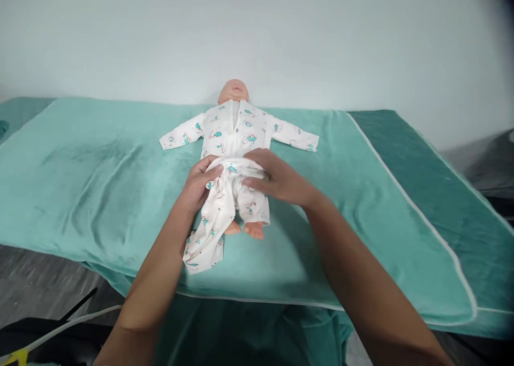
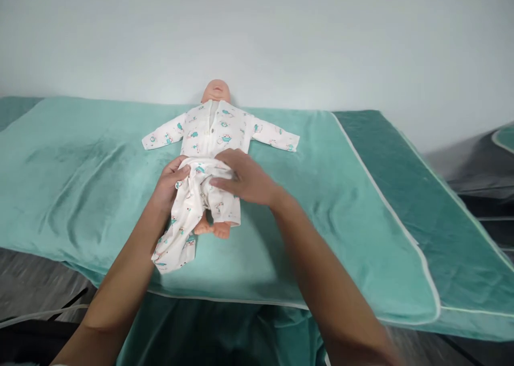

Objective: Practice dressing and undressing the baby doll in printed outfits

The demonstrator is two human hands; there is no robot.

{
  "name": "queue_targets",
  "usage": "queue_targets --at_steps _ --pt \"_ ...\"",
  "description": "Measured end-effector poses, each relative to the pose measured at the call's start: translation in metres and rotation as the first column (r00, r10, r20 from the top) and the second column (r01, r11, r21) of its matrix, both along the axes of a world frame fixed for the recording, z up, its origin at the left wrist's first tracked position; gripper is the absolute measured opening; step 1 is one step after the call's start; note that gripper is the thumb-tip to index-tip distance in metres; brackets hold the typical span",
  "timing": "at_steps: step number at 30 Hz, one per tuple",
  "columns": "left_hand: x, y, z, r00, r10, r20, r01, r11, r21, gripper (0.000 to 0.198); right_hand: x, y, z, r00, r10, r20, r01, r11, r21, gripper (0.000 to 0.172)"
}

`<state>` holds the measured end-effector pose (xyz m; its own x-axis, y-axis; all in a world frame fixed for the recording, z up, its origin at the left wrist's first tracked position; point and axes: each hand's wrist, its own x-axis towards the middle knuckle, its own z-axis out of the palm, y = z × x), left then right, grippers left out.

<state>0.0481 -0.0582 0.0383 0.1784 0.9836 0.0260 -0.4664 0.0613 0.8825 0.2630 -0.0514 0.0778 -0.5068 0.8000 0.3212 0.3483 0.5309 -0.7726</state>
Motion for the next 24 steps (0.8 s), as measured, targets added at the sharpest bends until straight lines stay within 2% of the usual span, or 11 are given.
queue_targets --at_steps 1,2,3,5,8,11,14,17,20,22,24 --pt "0.000 -0.001 0.000 1.000 0.004 0.007 -0.004 1.000 0.005 0.035 -0.007 0.002 0.012 0.991 0.085 0.103 -0.075 0.993 -0.094 0.037" --pt "0.000 -0.001 0.000 1.000 0.008 0.008 -0.008 1.000 0.006 0.036 -0.015 0.005 0.020 0.979 0.128 0.159 -0.099 0.979 -0.178 0.038" --pt "-0.001 -0.002 0.001 1.000 0.014 0.003 -0.014 1.000 0.003 0.037 -0.024 0.007 0.025 0.975 0.127 0.184 -0.084 0.971 -0.225 0.040" --pt "-0.003 -0.002 0.001 0.999 0.038 -0.010 -0.038 0.999 -0.008 0.041 -0.039 0.011 0.024 0.983 0.099 0.156 -0.053 0.960 -0.276 0.042" --pt "-0.005 -0.001 0.000 0.996 0.077 -0.048 -0.078 0.997 -0.012 0.044 -0.049 0.013 0.006 0.999 0.034 -0.012 -0.036 0.945 -0.325 0.041" --pt "-0.007 0.000 -0.001 0.990 0.071 -0.122 -0.067 0.997 0.036 0.043 -0.046 0.013 -0.009 0.968 -0.097 -0.233 -0.009 0.909 -0.417 0.039" --pt "-0.010 -0.003 0.000 0.976 -0.036 -0.216 0.053 0.996 0.072 0.054 -0.044 0.014 -0.015 0.872 -0.234 -0.431 -0.019 0.862 -0.507 0.035" --pt "-0.011 -0.008 -0.002 0.962 -0.134 -0.238 0.138 0.990 0.002 0.060 -0.043 0.014 -0.016 0.820 -0.258 -0.512 -0.054 0.854 -0.517 0.032" --pt "-0.010 -0.010 -0.005 0.991 -0.024 -0.133 0.019 0.999 -0.035 0.049 -0.040 0.014 -0.011 0.900 -0.149 -0.410 -0.061 0.888 -0.455 0.035" --pt "-0.008 -0.009 -0.008 0.995 0.093 -0.047 -0.095 0.995 -0.029 0.044 -0.038 0.013 -0.005 0.964 0.020 -0.265 -0.125 0.914 -0.386 0.035" --pt "-0.007 -0.009 -0.010 0.987 0.161 0.016 -0.161 0.987 -0.019 0.041 -0.037 0.011 0.001 0.978 0.181 -0.102 -0.206 0.914 -0.350 0.038"
